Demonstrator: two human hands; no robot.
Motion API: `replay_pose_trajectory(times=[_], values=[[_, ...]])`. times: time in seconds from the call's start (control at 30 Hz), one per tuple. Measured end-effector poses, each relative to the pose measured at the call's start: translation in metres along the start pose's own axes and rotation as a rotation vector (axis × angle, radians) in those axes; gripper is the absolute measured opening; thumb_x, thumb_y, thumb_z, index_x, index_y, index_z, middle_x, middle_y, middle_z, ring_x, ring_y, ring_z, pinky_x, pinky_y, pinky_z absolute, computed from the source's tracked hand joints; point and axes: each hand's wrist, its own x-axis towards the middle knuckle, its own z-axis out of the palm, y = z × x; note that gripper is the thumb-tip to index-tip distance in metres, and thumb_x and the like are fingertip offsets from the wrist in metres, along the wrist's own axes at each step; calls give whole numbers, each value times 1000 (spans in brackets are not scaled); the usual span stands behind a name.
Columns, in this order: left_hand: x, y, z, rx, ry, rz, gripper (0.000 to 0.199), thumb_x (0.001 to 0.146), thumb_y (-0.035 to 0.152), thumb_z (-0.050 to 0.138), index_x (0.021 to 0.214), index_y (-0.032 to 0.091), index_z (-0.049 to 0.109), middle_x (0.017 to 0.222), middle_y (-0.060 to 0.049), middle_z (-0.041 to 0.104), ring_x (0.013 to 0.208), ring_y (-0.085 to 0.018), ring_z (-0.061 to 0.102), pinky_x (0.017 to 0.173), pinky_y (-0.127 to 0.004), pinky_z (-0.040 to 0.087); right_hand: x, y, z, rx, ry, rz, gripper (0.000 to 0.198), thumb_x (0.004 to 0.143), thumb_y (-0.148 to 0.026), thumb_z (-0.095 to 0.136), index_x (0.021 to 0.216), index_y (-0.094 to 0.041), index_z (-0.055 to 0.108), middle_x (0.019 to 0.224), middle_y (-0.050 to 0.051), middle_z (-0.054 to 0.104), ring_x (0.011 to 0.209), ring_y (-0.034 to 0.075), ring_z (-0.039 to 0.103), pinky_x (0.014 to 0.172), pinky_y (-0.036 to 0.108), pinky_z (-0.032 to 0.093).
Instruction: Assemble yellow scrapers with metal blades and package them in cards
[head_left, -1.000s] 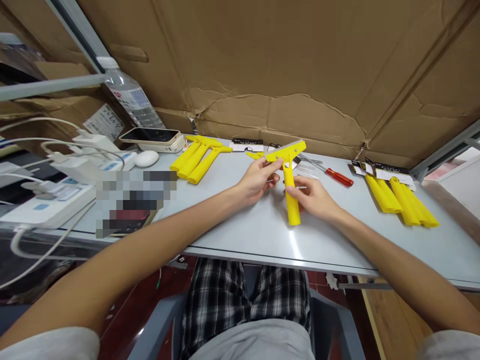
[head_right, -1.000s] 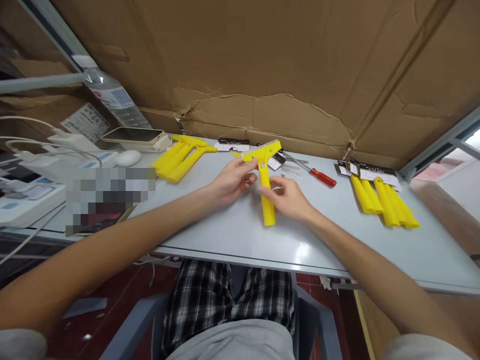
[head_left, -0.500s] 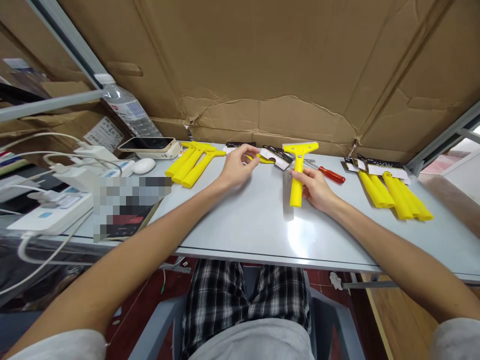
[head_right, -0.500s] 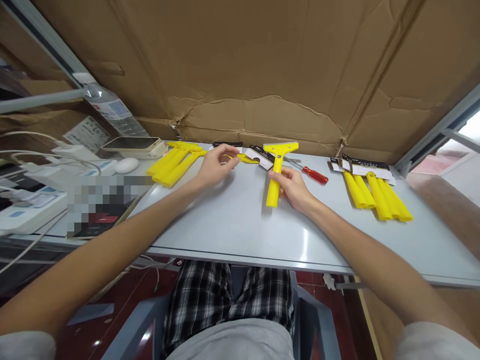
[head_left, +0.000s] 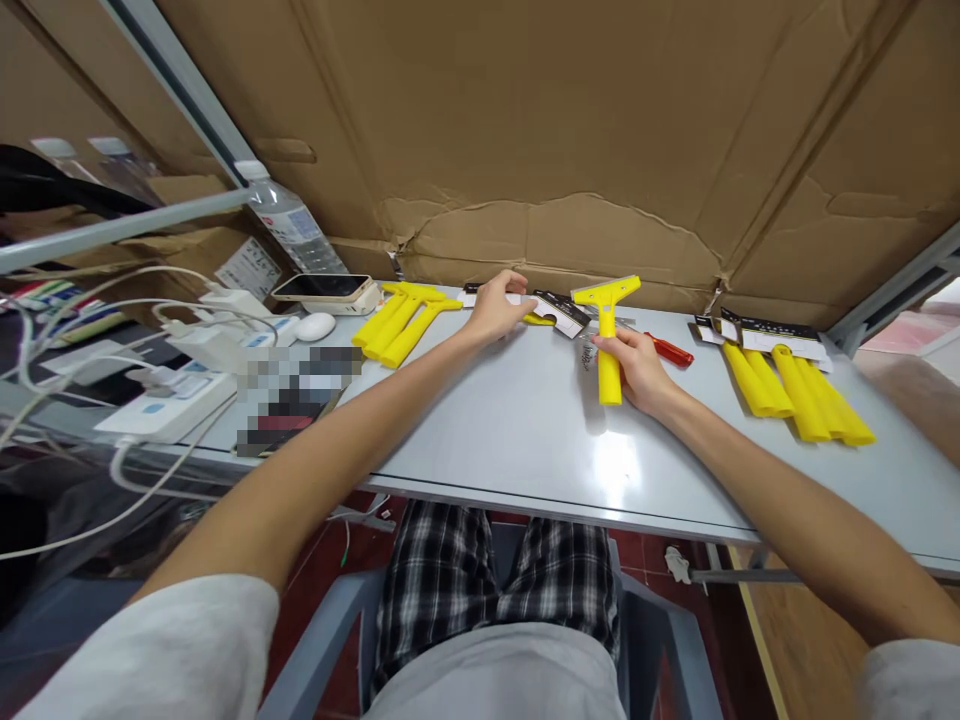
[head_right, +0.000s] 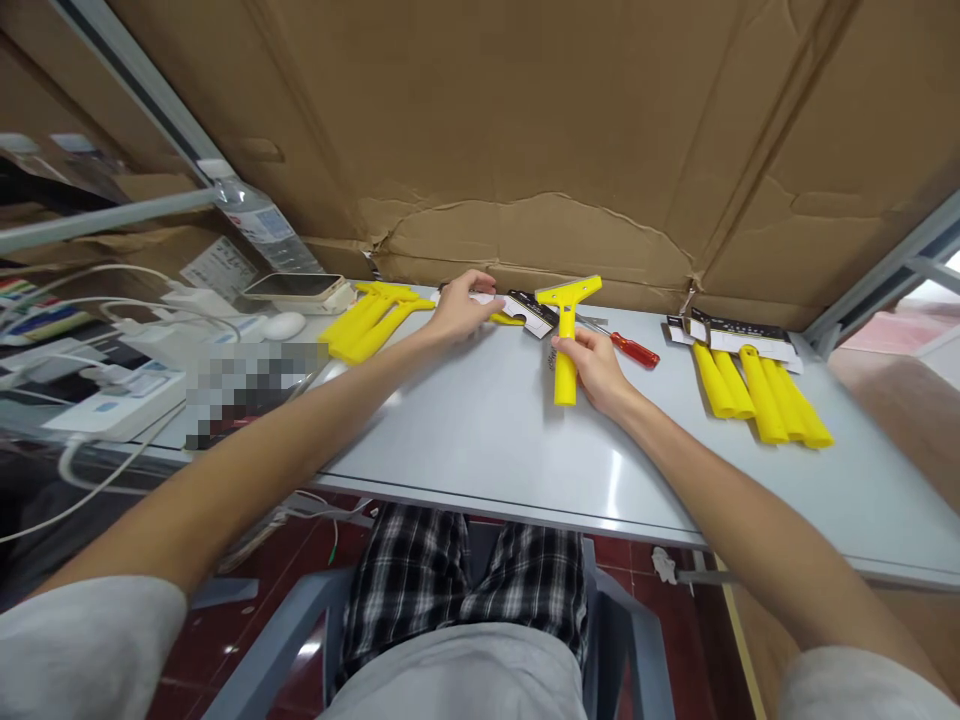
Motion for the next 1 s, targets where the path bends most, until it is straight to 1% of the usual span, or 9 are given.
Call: replay_pose_trajectory(times=[0.13,0.23,0.3,0.43,0.5,0.57,0.67,0.9,1.0], values=[[20,7,17,154,-87,110,58,55,11,99,104,21,70,97,-4,73,98,-23,63,92,-34,46,1,0,-1,9,-10,-1,67,57,-60,94,94,-15,60,77,1,55,68,7,48,59,23,32],[23,12,18,16,-56,64,52,64,8,93,110,21,72,87,1,70,86,-17,62,85,-30,45,1,0,-1,19,-5,-6,67,57,-61,93,94,-16,59,76,1,53,68,7,49,59,23,33],[20,16,8,-36,-37,42,44,72,12,89,111,22,70,85,1,68,77,-14,58,74,-28,43,1,0,0,12,-13,-9,66,59,-61,93,92,-16,58,76,1,52,67,7,47,59,23,32],[4,28,-25,-295,-71,-54,12,90,25,80,92,21,69,79,-1,65,66,-10,51,58,-26,37,1,0,0,19,-22,-4,65,60,-61,93,92,-16,58,78,1,54,68,7,49,60,23,33],[-10,32,-37,-386,-68,-81,12,95,31,79,95,24,69,81,-1,68,74,-11,62,62,-23,44,1,0,0,23,-20,-2,65,59,-60,93,92,-15,59,78,2,54,69,8,49,61,23,34],[-24,32,-43,-455,-105,-144,23,90,34,85,104,27,69,91,-1,75,77,-14,70,63,-26,51,1,1,0,27,-17,-4,64,58,-59,93,92,-15,60,78,2,54,70,8,49,62,23,35],[-40,27,-37,-520,-180,-210,32,91,37,85,117,28,68,103,-4,80,74,-17,77,65,-31,58,2,2,-2,36,0,4,63,59,-57,93,93,-15,62,79,1,54,72,8,49,63,22,35],[-48,20,-12,-503,-270,-358,2,100,16,68,103,16,67,94,-11,82,75,-19,80,73,-31,63,-2,-1,-3,13,21,9,60,60,-55,93,90,-14,60,77,1,54,69,7,49,62,22,35],[-51,21,-10,-522,-270,-362,3,98,11,69,98,14,69,95,-11,82,77,-18,79,73,-29,62,-4,-4,-2,7,36,40,64,59,-58,93,93,-14,61,76,2,55,65,7,49,59,23,35]])
